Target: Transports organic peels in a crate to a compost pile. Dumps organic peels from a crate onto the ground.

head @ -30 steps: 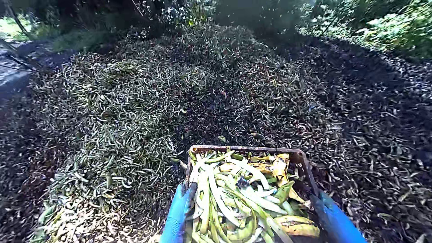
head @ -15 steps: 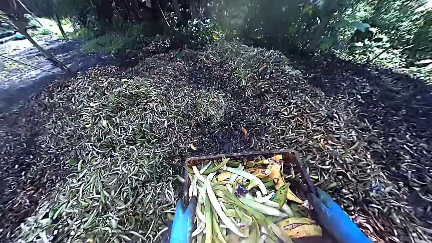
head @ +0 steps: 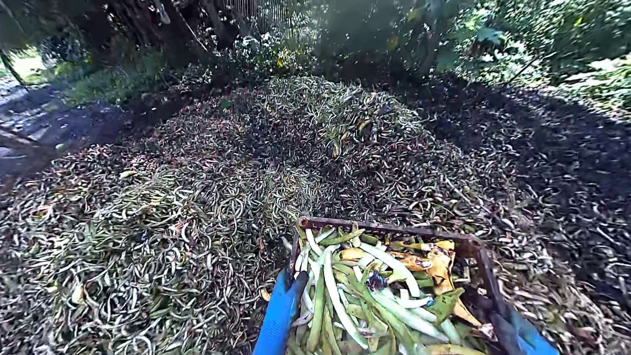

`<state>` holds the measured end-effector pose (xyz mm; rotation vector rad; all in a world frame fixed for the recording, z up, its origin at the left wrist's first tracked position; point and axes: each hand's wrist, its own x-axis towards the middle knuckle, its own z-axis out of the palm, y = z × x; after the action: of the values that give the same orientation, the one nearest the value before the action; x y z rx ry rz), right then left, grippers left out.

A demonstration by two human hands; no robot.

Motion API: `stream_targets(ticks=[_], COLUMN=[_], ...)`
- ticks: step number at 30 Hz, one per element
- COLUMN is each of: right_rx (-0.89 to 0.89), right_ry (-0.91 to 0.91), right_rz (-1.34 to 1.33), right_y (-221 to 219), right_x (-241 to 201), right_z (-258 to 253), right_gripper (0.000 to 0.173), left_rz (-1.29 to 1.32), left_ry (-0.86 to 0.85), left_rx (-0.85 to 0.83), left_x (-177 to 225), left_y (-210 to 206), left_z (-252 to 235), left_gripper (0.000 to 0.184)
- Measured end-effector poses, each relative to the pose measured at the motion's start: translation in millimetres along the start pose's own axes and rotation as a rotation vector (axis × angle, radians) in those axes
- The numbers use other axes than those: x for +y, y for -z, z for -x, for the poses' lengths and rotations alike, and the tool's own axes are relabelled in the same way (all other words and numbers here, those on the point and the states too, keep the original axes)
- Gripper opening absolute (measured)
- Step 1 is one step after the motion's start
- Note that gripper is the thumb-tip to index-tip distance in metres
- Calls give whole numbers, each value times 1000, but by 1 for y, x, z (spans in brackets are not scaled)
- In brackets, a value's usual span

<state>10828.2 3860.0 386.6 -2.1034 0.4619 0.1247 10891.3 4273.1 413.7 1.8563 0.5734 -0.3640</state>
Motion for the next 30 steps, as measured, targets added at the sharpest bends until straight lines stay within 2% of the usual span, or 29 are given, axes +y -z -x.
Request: stream_targets(ticks=[2,5,7,8,11,14,17,20,22,24,30], right_rx=[5,-166,-83,-80,-135,-218,-304,-316,-275,-246,-186], right_ry=[-50,-282,-65,-4,81,141,157,154,138,104,-33], right_rz=[8,97,44,21,23,63,118,143,144,124,53], right_y=[-2,3,-6,-11,-27,-54,-93,-146,-178,-193,-177], right_x=[-41,-146,-148,-163,-235,-301,-358,-401,-436,-471,-572], right_z=[-72,-152,-215,-243,-315,-394,-476,-573,-646,-694,-775], right_gripper=[50,49,49,51,54,50,48,51,54,55,61], left_rz=[-13,1,24,36,91,164,208,223,206,185,54], left_ry=[-2,30,47,53,79,85,140,125,119,174,174], left_rx=[21,82,168,225,380,511,559,549,492,431,254], left_x=[51,129,169,182,207,226,243,271,318,365,513], left_y=[-5,14,31,39,60,75,89,110,138,165,227], left_z=[-53,-90,-105,-112,-136,-181,-260,-364,-443,-508,-668], left_gripper=[63,60,59,59,60,50,52,50,52,56,61])
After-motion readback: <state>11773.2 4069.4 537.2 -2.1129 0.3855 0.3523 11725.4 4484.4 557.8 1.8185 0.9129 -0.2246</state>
